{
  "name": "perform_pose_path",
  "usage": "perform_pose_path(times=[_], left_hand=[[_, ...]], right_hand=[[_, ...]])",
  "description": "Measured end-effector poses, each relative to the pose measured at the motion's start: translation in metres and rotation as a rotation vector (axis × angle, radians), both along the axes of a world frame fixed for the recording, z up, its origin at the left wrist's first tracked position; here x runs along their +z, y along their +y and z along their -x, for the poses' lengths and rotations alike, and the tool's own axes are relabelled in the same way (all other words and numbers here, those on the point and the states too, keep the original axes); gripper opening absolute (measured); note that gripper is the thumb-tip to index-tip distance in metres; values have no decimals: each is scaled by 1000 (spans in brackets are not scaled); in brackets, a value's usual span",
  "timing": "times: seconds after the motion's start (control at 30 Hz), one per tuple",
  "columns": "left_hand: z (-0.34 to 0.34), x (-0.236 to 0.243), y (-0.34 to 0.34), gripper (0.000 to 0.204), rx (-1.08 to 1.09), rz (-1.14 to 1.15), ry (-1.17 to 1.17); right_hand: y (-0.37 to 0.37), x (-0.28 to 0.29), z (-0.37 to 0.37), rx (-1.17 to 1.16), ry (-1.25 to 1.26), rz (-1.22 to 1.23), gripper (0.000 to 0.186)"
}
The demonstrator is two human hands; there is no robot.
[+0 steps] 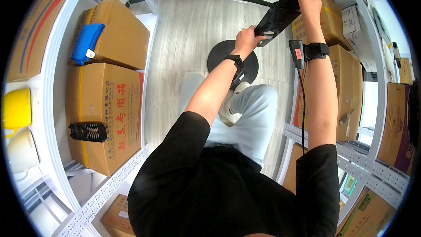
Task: The person disassembles a standing fan by removing the front grille and then the rear grille. They then detach the motor housing from the stand and sit on the floor to work on the internal wiring and components using a screwdriver.
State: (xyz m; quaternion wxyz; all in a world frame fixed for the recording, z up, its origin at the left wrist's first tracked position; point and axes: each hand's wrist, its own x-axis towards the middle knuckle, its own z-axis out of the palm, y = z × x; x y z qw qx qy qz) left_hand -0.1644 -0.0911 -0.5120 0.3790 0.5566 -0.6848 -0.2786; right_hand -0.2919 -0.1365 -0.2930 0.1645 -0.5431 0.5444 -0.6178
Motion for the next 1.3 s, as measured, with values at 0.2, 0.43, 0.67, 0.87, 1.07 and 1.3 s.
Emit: perform_pose_path(times=[0.2, 0.43, 0.67, 0.87, 1.07, 1.3], left_hand=[[-23, -7, -25, 46, -189, 61, -12], [-20, 1, -34, 41, -309, 45, -73], [-21, 9, -22, 37, -308, -36, -95], [-19, 4, -16, 40, -294, -112, -62], [-43, 17, 6, 52, -293, -103, -9], [-193, 4, 101, 51, -16, -26, -84]], right_hand=[[-3, -1, 1, 12, 22, 87, 33], [-4, -8, 25, -69, 134, 10, 43], [23, 8, -2, 30, 26, 199, 28], [26, 12, -8, 28, 13, 172, 34], [3, 3, 12, -68, 100, 5, 47], [-30, -26, 39, -148, 350, -14, 78]])
